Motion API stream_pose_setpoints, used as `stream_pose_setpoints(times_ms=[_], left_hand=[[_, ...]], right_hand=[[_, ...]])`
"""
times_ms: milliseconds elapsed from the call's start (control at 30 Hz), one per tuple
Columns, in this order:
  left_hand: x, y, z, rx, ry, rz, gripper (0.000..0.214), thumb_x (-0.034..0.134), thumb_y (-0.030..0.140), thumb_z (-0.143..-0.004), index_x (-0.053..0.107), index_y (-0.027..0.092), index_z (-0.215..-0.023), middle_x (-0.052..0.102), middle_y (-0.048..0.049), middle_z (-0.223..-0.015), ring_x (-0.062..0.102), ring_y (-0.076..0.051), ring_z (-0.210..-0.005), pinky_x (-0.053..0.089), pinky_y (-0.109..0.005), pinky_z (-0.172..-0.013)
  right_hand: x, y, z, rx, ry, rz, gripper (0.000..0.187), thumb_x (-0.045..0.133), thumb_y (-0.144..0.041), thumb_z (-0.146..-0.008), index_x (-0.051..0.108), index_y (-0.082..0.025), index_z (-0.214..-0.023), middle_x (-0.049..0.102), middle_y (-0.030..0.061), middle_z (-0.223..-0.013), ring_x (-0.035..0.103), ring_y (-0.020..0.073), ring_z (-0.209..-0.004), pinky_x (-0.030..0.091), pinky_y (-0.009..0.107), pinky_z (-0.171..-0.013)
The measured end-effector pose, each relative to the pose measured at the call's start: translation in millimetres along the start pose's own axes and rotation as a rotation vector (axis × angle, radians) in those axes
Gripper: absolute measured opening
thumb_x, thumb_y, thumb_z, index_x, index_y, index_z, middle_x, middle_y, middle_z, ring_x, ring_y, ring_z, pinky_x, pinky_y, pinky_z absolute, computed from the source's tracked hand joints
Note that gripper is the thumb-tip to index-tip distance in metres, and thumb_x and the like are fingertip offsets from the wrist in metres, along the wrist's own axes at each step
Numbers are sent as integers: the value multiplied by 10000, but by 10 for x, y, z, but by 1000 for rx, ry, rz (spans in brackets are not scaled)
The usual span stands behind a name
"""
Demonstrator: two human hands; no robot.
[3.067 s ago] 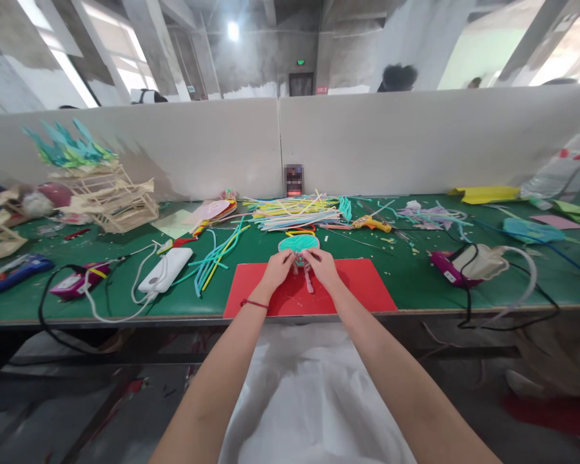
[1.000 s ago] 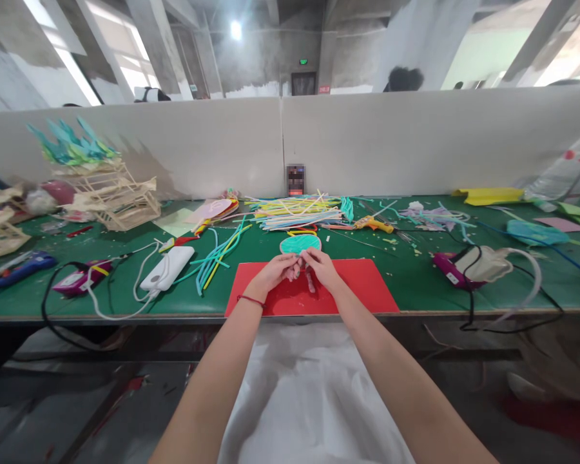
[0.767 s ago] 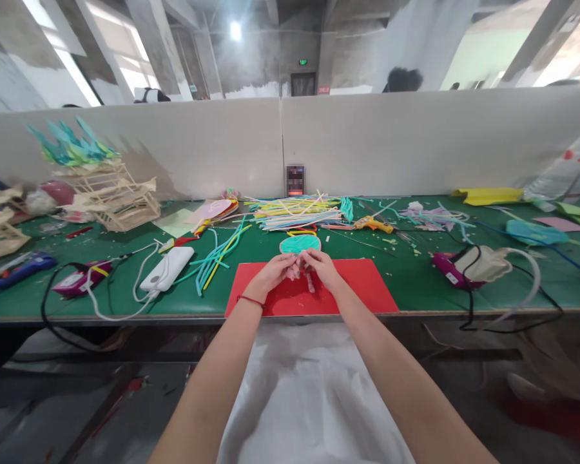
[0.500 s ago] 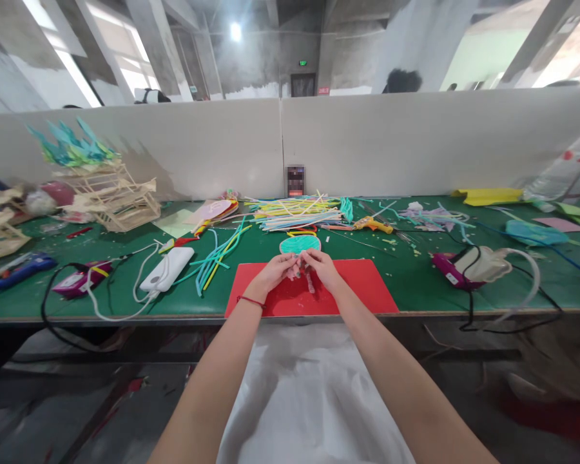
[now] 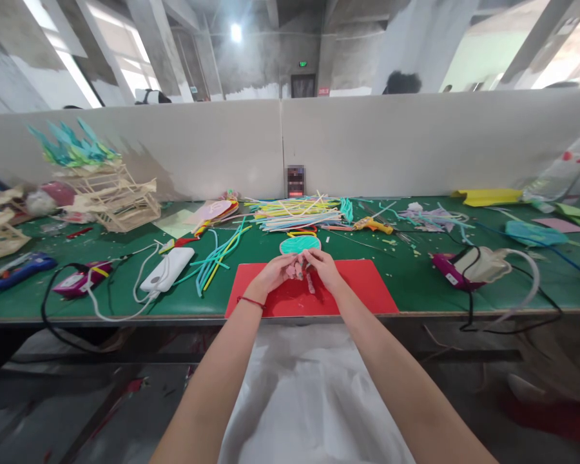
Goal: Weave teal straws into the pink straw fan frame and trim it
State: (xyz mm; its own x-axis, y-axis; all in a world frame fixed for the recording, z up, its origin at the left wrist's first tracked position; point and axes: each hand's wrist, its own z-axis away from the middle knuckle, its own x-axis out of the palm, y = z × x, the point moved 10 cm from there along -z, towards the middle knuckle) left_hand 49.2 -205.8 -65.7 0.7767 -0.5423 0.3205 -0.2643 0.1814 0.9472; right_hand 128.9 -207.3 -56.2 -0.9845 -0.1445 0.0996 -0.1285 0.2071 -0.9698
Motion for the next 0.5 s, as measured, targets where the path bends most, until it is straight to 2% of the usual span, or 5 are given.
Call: stream_pose_setpoints(times_ms=[133,500], left_hand=[[-22,-32,-9,-9,-8,21,170,630,288,-745,599,132,-684,541,9,-500,491,-93,-473,415,-253,-582],[-11,-25,-4,9,-30,40,200,696,298,-701,602,122,-684,554,16,-491,494,-84,-470,392,-233,-567]], right_hand=[[21,-19,6,0,-15,-14,413,580,-607,-684,568,-195,-666,581,-10,-562,569,146,-479,452,260,-438],[27,-22,9,-10,-28,-47,356,601,-551,-709,585,-198,-668,589,-17,-547,579,143,-482,429,251,-448]])
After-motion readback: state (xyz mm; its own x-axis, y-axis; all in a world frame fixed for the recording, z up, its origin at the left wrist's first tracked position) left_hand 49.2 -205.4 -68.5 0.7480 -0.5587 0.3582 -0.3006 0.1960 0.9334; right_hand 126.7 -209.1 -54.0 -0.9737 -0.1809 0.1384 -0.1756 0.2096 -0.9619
